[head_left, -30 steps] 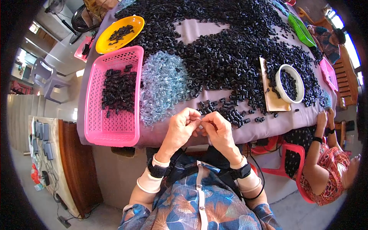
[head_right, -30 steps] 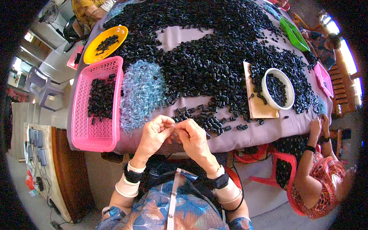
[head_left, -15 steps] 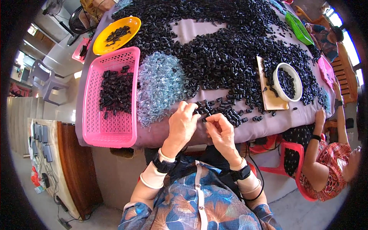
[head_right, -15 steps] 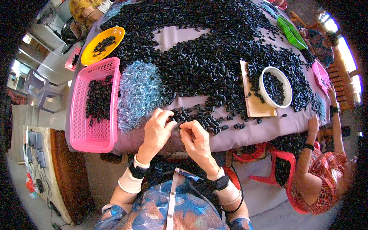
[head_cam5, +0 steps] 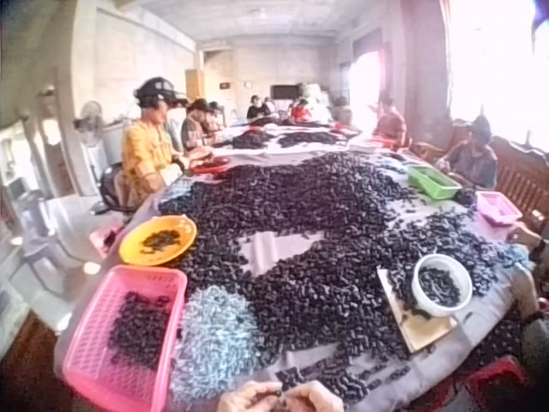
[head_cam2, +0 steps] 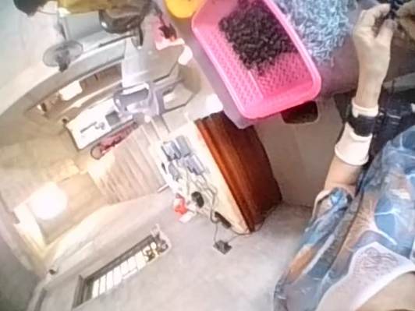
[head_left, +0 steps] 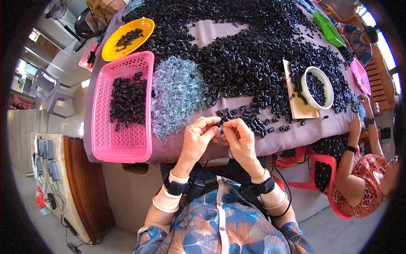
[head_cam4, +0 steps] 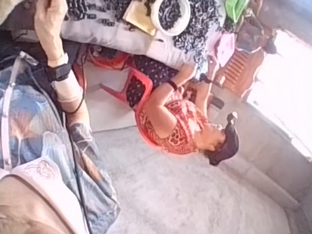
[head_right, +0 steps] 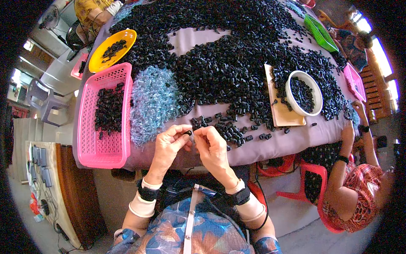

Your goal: Sorting and assembling small black components on a table in a manufacturing facility.

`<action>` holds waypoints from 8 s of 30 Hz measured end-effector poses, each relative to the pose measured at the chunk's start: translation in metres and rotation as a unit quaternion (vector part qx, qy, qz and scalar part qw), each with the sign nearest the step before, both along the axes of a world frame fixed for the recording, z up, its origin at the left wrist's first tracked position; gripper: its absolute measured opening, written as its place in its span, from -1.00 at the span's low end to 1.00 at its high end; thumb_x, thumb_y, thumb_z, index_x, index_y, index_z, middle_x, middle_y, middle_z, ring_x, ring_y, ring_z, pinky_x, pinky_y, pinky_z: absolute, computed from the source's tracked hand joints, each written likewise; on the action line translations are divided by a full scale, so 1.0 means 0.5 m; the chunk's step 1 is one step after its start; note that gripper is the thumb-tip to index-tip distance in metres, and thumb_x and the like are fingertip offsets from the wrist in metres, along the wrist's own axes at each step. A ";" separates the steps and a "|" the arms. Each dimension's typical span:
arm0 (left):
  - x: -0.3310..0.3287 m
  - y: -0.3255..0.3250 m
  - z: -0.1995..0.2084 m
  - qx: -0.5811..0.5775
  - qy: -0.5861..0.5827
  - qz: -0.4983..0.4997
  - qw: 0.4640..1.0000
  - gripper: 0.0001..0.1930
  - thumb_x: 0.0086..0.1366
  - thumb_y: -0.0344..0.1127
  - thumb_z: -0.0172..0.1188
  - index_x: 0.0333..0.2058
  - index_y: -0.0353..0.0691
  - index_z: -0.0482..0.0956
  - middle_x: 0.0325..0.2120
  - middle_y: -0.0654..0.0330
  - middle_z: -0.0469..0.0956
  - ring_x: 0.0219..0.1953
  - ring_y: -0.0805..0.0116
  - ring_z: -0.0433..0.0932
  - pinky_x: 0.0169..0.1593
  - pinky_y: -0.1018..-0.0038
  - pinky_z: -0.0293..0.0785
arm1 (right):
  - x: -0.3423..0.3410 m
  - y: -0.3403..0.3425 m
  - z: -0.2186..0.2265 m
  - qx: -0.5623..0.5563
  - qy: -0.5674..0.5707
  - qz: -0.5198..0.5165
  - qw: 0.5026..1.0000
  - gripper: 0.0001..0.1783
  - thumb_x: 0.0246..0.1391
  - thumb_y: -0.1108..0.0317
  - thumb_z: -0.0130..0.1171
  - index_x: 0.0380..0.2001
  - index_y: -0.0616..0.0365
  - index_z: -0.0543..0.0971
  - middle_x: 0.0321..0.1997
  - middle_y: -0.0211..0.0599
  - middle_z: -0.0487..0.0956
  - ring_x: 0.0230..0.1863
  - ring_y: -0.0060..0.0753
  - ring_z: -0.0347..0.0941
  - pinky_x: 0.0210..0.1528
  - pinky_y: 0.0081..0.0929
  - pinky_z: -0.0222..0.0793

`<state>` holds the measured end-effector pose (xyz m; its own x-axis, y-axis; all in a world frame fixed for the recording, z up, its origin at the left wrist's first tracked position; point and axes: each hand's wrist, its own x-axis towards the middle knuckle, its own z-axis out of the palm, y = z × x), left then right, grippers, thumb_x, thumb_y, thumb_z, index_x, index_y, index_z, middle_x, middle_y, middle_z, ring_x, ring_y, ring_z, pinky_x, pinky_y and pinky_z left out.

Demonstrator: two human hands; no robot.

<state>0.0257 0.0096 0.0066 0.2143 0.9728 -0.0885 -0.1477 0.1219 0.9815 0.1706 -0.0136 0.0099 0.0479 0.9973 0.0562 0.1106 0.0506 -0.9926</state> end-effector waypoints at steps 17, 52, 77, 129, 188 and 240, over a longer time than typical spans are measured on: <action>-0.014 0.007 -0.009 -0.074 -0.027 -0.059 0.995 -0.86 0.25 -0.46 0.15 -0.21 -0.23 0.55 -0.50 0.33 0.54 -0.51 0.63 0.47 -0.44 0.69 0.40 | -0.002 0.004 0.005 0.035 -0.039 0.003 0.999 -0.92 0.08 0.60 0.10 -0.33 0.23 0.47 -0.50 -0.42 0.47 -0.54 -0.68 0.38 -0.53 -0.70 0.30; -0.026 0.027 -0.038 -0.141 -0.193 -0.029 0.971 -0.85 0.25 -0.48 0.14 -0.20 -0.32 0.51 -0.43 0.20 0.56 -0.48 0.53 0.50 -0.46 0.66 0.43 | 0.197 0.060 0.005 0.202 -0.449 -0.124 0.862 -0.92 -0.09 0.46 0.20 -0.44 0.07 0.56 -0.35 -0.40 0.50 -0.22 -0.22 0.36 -0.18 -0.31 0.21; -0.027 0.022 -0.037 -0.120 -0.184 -0.032 0.975 -0.85 0.25 -0.44 0.16 -0.20 -0.26 0.53 -0.44 0.26 0.56 -0.49 0.56 0.48 -0.46 0.66 0.38 | 0.050 0.058 0.061 0.174 -0.263 -0.007 0.949 -0.88 -0.10 0.53 0.14 -0.41 0.17 0.46 -0.45 -0.12 0.47 -0.37 -0.01 0.43 -0.32 -0.24 0.36; -0.025 0.014 -0.037 -0.128 -0.165 -0.007 0.978 -0.85 0.30 -0.36 0.12 -0.18 -0.24 0.52 -0.45 0.34 0.53 -0.50 0.62 0.47 -0.45 0.70 0.39 | -0.053 0.008 -0.012 0.019 0.046 -0.012 0.999 -0.92 0.06 0.61 0.11 -0.37 0.27 0.43 -0.47 -0.34 0.42 -0.50 -0.53 0.43 -0.44 -0.59 0.36; -0.038 0.009 -0.013 -0.197 -0.220 -0.046 0.954 -0.78 0.29 -0.41 0.08 -0.09 -0.23 0.38 -0.37 0.23 0.53 -0.50 0.53 0.48 -0.43 0.58 0.48 | -0.055 0.003 -0.020 0.003 0.058 0.053 0.997 -0.65 0.04 0.46 0.19 -0.05 0.20 0.50 -0.34 -0.36 0.33 -0.34 -0.51 0.33 -0.32 -0.59 0.31; 0.039 0.029 0.012 0.169 0.245 0.074 0.952 -0.90 0.21 -0.42 0.16 -0.30 -0.27 0.58 -0.54 0.23 0.54 -0.53 0.52 0.46 -0.43 0.56 0.39 | 0.017 0.005 0.018 0.113 -0.167 -0.025 0.979 -0.87 0.05 0.61 0.05 -0.29 0.24 0.46 -0.43 -0.13 0.45 -0.44 -0.17 0.42 -0.39 -0.41 0.35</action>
